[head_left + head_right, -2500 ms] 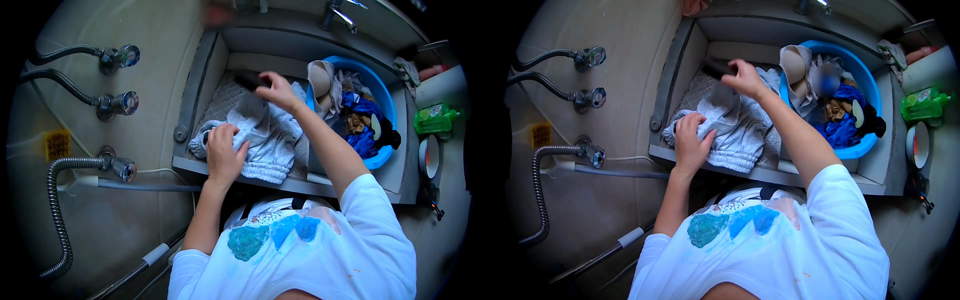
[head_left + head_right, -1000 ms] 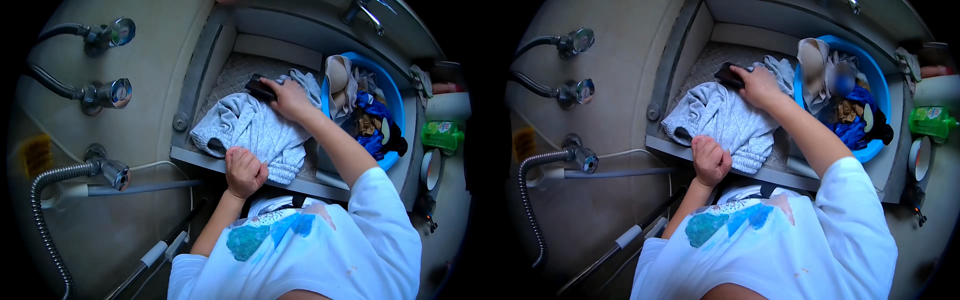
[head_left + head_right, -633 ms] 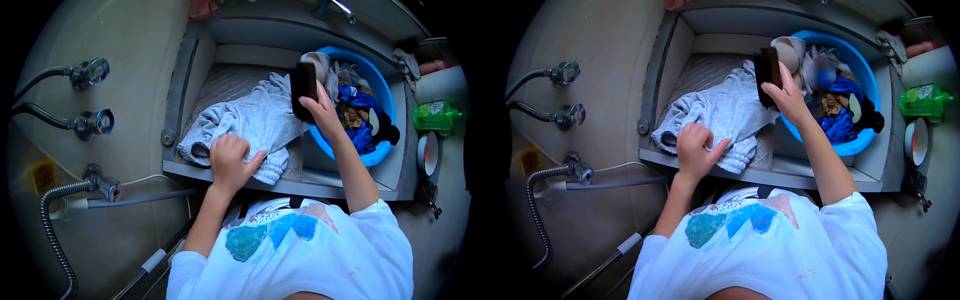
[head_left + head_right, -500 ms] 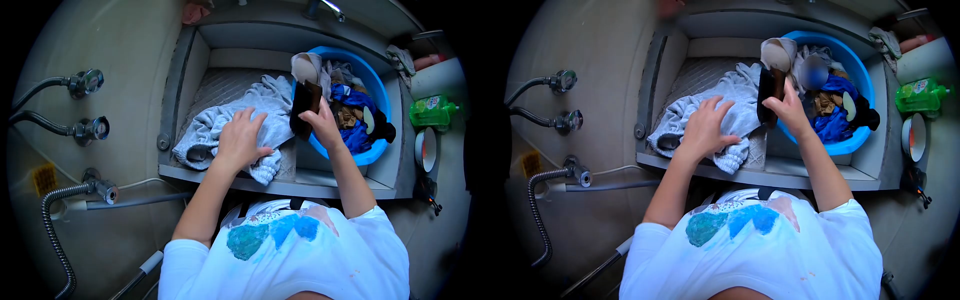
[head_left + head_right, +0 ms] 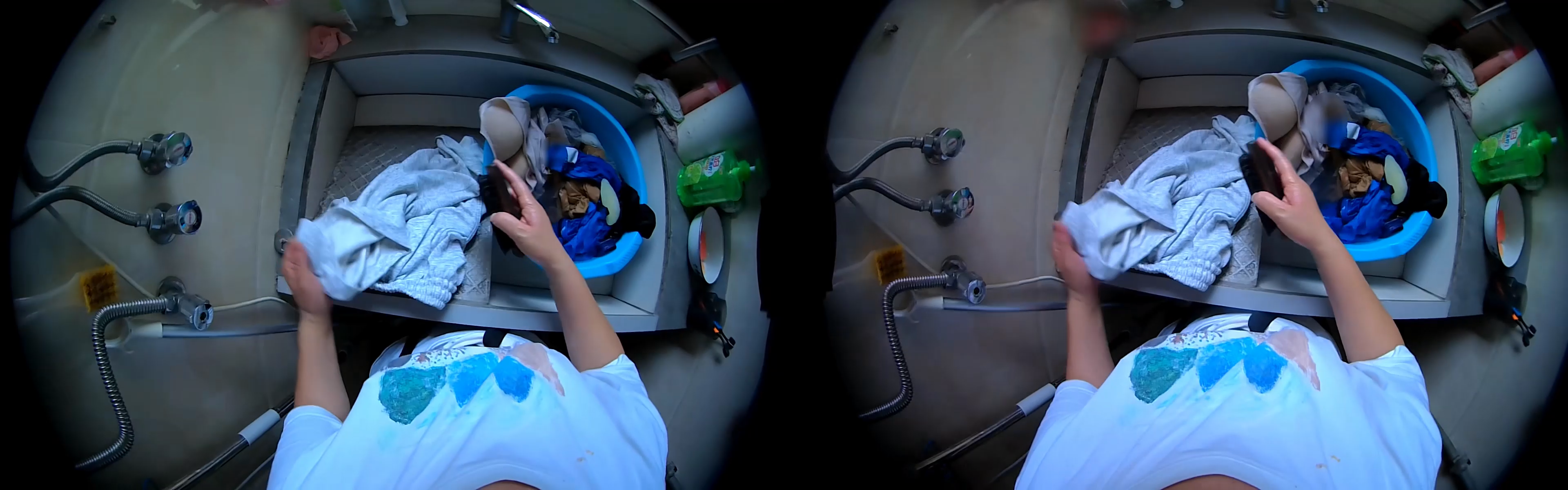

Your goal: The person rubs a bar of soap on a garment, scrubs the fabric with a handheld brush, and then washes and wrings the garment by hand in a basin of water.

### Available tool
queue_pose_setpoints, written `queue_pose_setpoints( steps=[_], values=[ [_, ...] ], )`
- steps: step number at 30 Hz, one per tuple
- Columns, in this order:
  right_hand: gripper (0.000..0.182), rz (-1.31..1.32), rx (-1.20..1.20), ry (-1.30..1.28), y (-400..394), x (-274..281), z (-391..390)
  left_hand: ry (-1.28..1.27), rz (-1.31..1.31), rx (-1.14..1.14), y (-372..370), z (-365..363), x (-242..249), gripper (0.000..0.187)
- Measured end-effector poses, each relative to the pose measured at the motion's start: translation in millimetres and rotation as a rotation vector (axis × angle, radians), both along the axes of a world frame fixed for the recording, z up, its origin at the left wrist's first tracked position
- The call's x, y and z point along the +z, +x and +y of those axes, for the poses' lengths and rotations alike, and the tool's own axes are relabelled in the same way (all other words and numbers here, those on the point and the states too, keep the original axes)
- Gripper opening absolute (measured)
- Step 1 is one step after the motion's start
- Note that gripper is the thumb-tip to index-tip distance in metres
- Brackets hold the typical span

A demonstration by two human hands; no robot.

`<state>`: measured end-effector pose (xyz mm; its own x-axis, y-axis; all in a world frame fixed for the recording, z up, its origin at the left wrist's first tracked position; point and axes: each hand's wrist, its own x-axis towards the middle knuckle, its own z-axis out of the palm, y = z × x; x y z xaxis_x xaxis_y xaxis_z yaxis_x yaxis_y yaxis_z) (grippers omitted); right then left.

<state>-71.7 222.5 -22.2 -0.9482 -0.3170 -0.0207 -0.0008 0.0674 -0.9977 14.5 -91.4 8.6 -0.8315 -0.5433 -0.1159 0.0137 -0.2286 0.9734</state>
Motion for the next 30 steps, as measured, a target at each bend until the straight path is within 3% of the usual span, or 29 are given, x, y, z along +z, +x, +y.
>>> queue_pose_setpoints(
  steps=[1, 2, 3, 4, 6, 8, 10, 11, 12, 13, 14, 16, 18, 20, 22, 24, 25, 26, 29, 30],
  values=[
    [0.072, 0.070, 0.014, 0.086, -5, -10, -8, -0.229, 0.084, -0.142, 23, -10, -30, 0.016],
    [0.072, 0.142, 0.031, 0.174, -10, -17, -16, -0.695, -0.145, -0.230, 39, -7, -32, 0.017],
    [0.071, 0.070, 0.017, 0.191, -10, -8, -30, -0.787, -0.012, -0.256, 41, 15, -30, 0.022],
    [0.072, 0.202, 0.012, 0.260, -13, -8, -45, -1.011, 0.170, -0.207, 40, 22, -30, 0.020],
    [0.075, 0.260, 0.091, 0.183, -7, 23, -83, -0.923, 0.071, -0.084, 50, 22, -43, 0.016],
    [0.076, 0.547, 0.279, 0.078, 1, 30, -120, -0.973, 0.125, -0.041, 49, 24, -47, 0.016],
    [0.076, 0.470, 0.563, 0.368, 6, 35, -137, -1.055, 0.184, -0.012, 45, 21, -50, 0.018],
    [0.074, 0.421, 0.524, 0.455, -6, 6, -137, -1.075, 0.202, -0.026, 46, 18, -55, 0.019],
    [0.069, 0.328, 0.395, 0.298, -30, -34, -137, -1.096, 0.221, -0.038, 47, 14, -60, 0.020],
    [0.065, 0.076, 0.344, 0.522, -54, -40, -131, -1.094, 0.228, -0.024, 46, 15, -58, 0.023],
    [0.064, 0.087, 0.276, 0.894, -72, -32, -123, -1.097, 0.227, -0.022, 49, 14, -58, 0.023],
    [0.062, 0.094, 0.243, 1.020, -104, -59, -120, -1.122, 0.265, -0.029, 46, 12, -58, 0.018],
    [0.062, 0.128, 0.274, 1.071, -99, -39, -132, -1.118, 0.236, -0.047, 49, 12, -58, 0.018],
    [0.062, 0.172, 0.304, 0.873, -70, 10, -150, -1.120, 0.234, -0.033, 47, 12, -60, 0.018],
    [0.063, 0.289, 0.527, 0.553, -42, 32, -158, -1.116, 0.233, -0.038, 47, 12, -60, 0.021],
    [0.065, 0.189, 0.665, 0.578, -19, 31, -158, -1.116, 0.236, -0.044, 43, 12, -61, 0.025],
    [0.068, 0.165, 0.536, 0.438, -23, 3, -148, -1.113, 0.257, -0.033, 42, 12, -62, 0.025],
    [0.068, 0.008, 0.453, 0.606, -38, -4, -139, -1.109, 0.277, -0.021, 42, 12, -62, 0.026],
    [0.058, 0.108, 0.248, 0.968, -90, -42, -124, -1.106, 0.248, -0.048, 44, 11, -59, 0.023],
    [0.059, 0.115, 0.301, 1.002, -103, -42, -124, -1.092, 0.233, -0.061, 44, 11, -58, 0.019]
  ],
)
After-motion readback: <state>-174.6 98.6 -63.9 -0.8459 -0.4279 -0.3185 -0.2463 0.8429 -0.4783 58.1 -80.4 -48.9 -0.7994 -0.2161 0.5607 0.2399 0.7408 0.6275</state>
